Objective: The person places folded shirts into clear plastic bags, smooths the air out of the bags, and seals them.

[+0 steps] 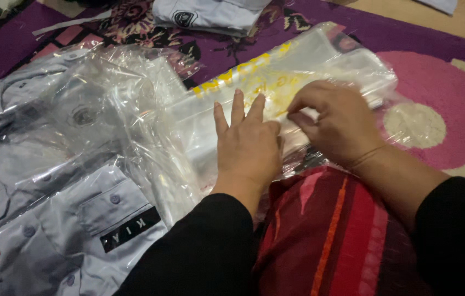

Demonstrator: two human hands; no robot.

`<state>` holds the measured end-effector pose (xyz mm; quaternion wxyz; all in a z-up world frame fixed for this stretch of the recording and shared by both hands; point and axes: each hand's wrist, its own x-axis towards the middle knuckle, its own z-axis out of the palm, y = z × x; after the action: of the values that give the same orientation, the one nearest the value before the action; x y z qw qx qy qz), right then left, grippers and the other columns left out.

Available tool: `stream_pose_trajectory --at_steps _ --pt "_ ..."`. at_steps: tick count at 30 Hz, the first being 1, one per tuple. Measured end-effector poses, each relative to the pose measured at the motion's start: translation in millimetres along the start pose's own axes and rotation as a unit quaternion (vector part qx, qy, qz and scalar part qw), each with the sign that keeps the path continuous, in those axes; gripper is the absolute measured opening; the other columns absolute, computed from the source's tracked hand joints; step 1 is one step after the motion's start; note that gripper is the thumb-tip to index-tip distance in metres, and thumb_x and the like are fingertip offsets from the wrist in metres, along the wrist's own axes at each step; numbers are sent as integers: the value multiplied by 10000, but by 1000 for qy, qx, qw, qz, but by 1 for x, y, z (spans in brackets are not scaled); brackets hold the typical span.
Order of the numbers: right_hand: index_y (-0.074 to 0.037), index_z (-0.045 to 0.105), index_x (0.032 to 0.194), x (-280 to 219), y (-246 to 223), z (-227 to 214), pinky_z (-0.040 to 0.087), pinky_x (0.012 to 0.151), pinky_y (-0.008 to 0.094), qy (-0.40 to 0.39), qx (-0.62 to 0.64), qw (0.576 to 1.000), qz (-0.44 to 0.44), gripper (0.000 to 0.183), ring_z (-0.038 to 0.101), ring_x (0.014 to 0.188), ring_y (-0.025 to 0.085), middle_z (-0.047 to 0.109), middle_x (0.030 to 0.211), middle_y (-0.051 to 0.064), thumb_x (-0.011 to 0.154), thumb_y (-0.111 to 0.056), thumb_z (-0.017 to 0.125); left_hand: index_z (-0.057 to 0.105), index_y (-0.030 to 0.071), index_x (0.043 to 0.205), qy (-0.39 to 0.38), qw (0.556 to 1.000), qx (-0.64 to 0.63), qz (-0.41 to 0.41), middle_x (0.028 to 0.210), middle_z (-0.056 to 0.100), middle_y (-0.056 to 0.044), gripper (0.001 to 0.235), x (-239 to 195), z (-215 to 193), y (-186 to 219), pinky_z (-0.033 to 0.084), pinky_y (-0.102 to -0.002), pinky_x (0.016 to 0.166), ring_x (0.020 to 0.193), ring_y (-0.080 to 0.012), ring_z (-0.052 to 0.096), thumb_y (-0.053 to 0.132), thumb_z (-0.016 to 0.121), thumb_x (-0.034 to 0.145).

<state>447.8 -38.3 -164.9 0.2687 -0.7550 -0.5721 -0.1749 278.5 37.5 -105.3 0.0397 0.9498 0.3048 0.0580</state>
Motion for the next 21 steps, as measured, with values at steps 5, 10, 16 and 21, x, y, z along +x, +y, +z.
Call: stream_pose_trajectory --at_steps 5,10,16,21 --pt "-348 759 1038 -1 -10 3 541 914 462 -159 54 986 -20 308 669 1193 254 739 1184 -89 737 -360 824 658 255 1337 -46 995 67 -53 1695 237 -109 508 -2 -14 0 57 -790 1164 1560 -464 92 404 746 859" --pt "-359 747 1076 4 -16 2 513 892 455 -164 -25 985 -46 270 664 1177 281 720 1203 -65 818 -438 752 638 310 1360 -71 994 74 -47 1697 221 -97 497 4 0 -13 106 -823 1126 1549 -462 129 384 735 878" --pt "-341 703 1084 5 -20 -1 487 929 430 -160 -32 985 -49 337 647 1196 261 701 1178 -70 796 -496 783 683 284 1312 -32 999 9 -22 1642 329 -115 376 7 17 -20 283 -787 1071 1460 -437 333 342 668 941" --pt "-343 700 965 2 -9 12 490 888 403 -107 -25 993 -50 136 678 1096 233 702 1050 -84 874 -435 741 743 271 1220 36 999 -11 1 1565 466 -85 317 8 33 -29 363 -715 1053 1324 -389 515 401 605 966"
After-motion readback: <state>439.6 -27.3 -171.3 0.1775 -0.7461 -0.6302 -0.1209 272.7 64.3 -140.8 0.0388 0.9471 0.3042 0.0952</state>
